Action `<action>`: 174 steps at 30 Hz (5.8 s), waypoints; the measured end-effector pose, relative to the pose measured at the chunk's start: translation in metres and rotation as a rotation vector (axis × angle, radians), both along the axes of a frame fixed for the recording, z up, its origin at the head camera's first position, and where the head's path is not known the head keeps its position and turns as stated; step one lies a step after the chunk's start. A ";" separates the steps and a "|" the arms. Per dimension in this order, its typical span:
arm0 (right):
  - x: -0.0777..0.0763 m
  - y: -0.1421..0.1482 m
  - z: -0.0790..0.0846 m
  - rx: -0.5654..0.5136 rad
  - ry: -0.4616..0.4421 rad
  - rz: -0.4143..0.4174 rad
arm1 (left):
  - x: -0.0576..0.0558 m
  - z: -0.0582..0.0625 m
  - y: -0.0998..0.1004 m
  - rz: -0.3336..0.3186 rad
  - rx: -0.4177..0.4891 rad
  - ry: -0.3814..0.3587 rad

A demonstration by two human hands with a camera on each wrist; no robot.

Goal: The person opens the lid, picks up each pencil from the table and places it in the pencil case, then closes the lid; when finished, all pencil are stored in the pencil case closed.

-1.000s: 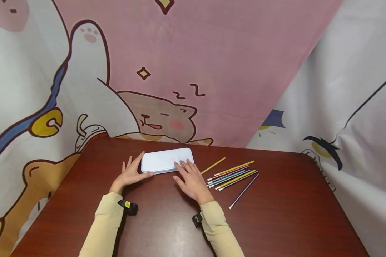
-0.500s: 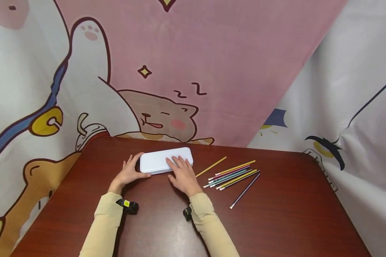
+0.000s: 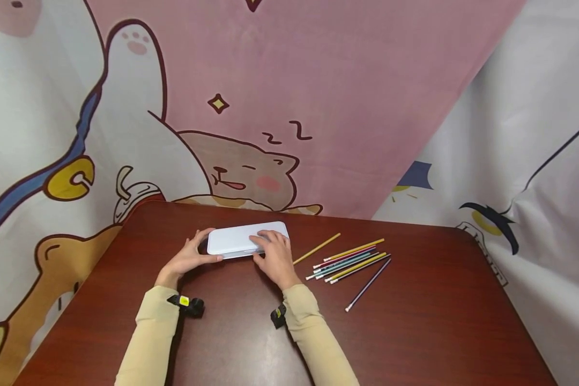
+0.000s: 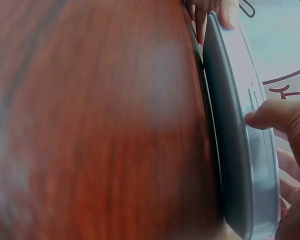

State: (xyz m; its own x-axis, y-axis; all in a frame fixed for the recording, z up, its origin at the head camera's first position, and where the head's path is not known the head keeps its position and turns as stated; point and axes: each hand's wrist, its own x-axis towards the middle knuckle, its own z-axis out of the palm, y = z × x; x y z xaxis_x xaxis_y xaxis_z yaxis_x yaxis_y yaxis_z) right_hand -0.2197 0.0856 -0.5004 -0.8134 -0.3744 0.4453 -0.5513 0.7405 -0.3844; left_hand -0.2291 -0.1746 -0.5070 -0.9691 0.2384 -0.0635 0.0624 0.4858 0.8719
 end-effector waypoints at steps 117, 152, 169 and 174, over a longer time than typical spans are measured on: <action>-0.047 0.040 0.022 -0.563 0.115 -0.212 | -0.001 -0.003 -0.007 -0.141 -0.021 0.013; -0.061 0.052 0.006 -0.463 -0.081 -0.218 | 0.000 -0.002 -0.005 -0.120 -0.032 0.028; -0.036 0.081 0.013 -0.369 -0.073 -0.111 | 0.001 -0.002 -0.003 -0.096 -0.045 0.014; -0.023 0.100 0.026 -0.326 -0.023 -0.104 | 0.002 -0.002 -0.003 -0.085 -0.053 0.003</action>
